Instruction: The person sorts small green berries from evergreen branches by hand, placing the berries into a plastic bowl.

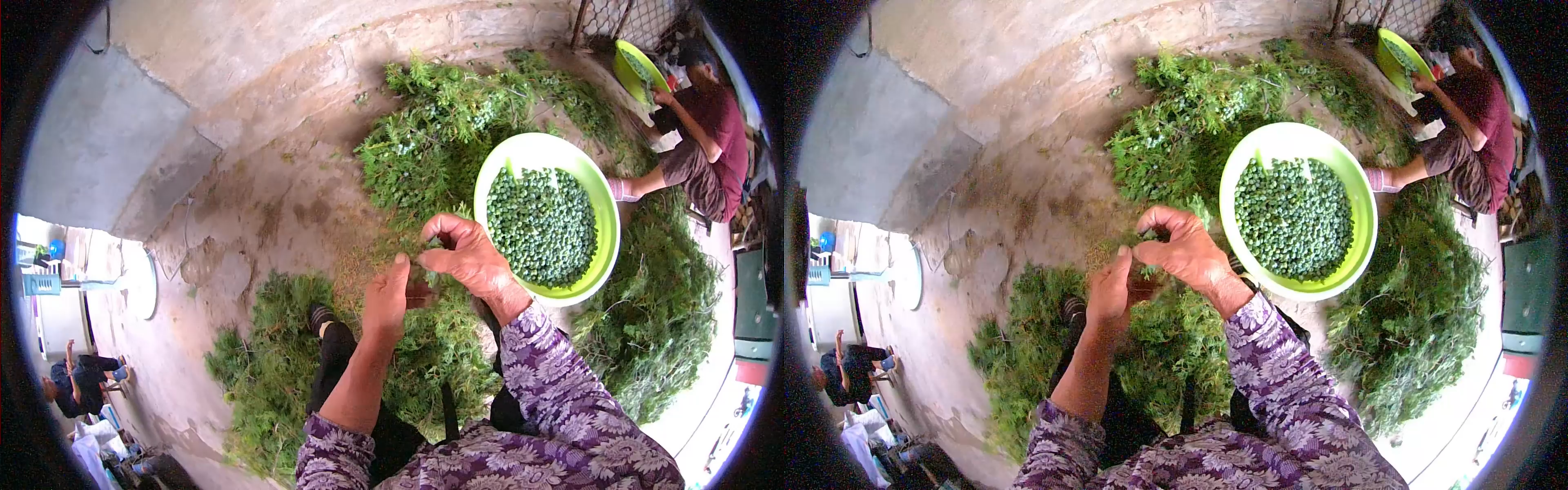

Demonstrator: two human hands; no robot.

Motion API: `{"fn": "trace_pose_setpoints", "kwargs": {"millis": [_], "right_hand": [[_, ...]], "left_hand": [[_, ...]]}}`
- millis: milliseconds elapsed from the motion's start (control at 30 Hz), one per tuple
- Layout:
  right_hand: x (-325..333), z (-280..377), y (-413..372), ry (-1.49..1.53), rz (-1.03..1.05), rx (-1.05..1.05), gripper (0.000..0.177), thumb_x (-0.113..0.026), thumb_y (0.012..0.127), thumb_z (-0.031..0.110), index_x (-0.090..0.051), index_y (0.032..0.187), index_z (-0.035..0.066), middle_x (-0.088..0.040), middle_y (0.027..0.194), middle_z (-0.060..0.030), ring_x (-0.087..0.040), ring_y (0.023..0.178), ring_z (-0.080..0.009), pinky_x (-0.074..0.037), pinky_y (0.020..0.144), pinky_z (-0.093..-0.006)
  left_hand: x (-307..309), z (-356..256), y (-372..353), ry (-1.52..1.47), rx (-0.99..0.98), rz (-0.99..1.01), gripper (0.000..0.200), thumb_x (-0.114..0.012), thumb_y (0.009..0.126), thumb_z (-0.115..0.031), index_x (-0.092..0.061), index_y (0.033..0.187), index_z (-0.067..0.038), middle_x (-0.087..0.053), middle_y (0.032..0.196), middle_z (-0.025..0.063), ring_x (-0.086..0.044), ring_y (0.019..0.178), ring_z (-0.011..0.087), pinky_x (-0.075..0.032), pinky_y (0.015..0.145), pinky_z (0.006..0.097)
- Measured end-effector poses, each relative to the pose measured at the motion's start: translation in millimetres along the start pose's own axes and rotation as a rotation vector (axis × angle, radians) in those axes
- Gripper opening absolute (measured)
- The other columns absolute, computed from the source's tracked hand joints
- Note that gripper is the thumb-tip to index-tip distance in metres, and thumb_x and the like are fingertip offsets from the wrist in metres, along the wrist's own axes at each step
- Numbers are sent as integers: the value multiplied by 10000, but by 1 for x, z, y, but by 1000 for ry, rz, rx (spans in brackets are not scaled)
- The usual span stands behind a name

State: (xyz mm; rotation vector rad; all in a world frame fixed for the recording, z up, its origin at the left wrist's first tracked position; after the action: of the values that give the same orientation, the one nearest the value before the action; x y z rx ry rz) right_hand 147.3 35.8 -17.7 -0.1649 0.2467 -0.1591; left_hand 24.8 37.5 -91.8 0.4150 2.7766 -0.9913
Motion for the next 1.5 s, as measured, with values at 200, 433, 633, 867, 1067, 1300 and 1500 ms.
{"fn": "trace_pose_setpoints", "kwargs": {"millis": [200, 433, 633, 867, 1067, 1300, 1500], "right_hand": [[-7, -4, 0, -54, 41, -8, 186, -639, 655, -2, -546, 802, 63, -469, 697, 72, -413, 640, -30, -346, 592, -188], [-29, -7, -4, -150, 183, -65, 176, -640, 667, 7, -551, 815, 42, -507, 761, 38, -455, 708, -35, -375, 627, -184], [-46, -13, -6, -71, 266, -76, 201, -652, 662, 48, -589, 854, 54, -498, 679, 55, -441, 631, -29, -370, 562, -184], [-41, -22, -8, 31, 224, -251, 175, -583, 781, 122, -577, 930, 30, -572, 696, 0, -530, 621, -67, -435, 567, -194], [-36, -34, -5, 26, 169, -277, 204, -600, 789, 198, -576, 896, 27, -574, 687, -10, -533, 606, -72, -435, 553, -199], [-41, -25, -4, -113, 180, -163, 236, -632, 768, 233, -568, 825, 13, -550, 656, 2, -508, 580, -64, -426, 534, -208], [-40, -19, -8, -324, 98, -77, 299, -712, 681, 237, -550, 778, 6, -544, 649, -11, -511, 583, -69, -433, 553, -215]], "left_hand": [[4, -4, -6, 245, 54, 31, 585, -388, 838, -525, -540, 836, 40, -580, 687, 116, -574, 575, 189, -438, 500, 284], [-21, 23, -4, -344, 317, 191, 480, -361, 867, -481, -512, 981, -39, -559, 868, 78, -544, 798, 173, -431, 656, 311], [10, 14, 16, -483, 193, 90, 296, -453, 875, -222, -482, 1053, 13, -514, 1009, 111, -525, 893, 214, -462, 747, 361], [27, 4, 20, -508, 157, 55, 244, -489, 862, -225, -500, 977, -10, -558, 883, 72, -548, 795, 191, -475, 671, 361], [36, -4, 20, -492, 76, -1, 248, -529, 840, -232, -513, 997, -41, -561, 887, 53, -547, 765, 178, -472, 646, 359], [42, -4, 23, -503, 66, -21, 251, -514, 847, -225, -518, 996, -23, -571, 903, 65, -550, 763, 187, -464, 692, 340], [32, -11, 23, -778, 114, 39, 257, -449, 879, -238, -507, 1010, -25, -579, 935, 100, -562, 818, 238, -456, 755, 377]]}}
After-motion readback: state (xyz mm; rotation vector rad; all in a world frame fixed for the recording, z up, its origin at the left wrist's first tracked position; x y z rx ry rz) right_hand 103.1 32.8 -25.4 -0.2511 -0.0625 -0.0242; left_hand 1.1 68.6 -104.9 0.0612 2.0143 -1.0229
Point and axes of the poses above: each hand's wrist, its own y-axis towards the middle knuckle, its own x-axis out of the back of the hand, z = x × y, the point moved 10 cm from there along y, towards the middle knuckle
